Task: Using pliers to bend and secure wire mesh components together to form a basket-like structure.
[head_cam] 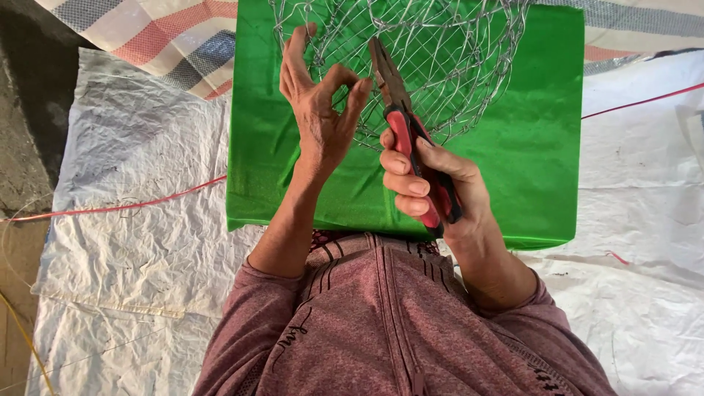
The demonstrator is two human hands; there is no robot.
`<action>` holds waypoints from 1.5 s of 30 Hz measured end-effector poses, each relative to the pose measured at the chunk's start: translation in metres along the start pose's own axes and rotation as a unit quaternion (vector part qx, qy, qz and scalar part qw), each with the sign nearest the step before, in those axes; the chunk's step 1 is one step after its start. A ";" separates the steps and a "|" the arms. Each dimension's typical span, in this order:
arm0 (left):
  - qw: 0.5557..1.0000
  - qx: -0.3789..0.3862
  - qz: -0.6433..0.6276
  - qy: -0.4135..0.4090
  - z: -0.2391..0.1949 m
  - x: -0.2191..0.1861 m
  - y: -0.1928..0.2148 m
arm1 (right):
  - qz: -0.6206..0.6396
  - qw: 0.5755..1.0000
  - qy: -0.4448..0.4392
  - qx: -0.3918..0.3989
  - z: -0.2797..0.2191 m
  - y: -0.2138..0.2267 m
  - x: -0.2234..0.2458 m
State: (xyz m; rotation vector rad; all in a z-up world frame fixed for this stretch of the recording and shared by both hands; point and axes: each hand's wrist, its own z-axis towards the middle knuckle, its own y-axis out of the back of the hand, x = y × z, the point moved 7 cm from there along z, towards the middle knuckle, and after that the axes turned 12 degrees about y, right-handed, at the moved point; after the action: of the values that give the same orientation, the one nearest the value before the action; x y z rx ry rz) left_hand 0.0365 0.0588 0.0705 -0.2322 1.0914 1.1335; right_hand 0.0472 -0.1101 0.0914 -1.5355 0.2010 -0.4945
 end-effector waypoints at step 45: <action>0.983 -0.149 0.045 -0.095 -0.039 -0.014 -0.026 | -0.687 0.712 0.134 -0.044 -0.087 0.018 0.051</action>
State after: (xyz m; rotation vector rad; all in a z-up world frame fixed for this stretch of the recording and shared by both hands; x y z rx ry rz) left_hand 0.0345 0.0132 0.0527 -0.3036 0.7690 1.3715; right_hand 0.0586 -0.2109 0.0793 -1.4668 -0.8129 -1.9105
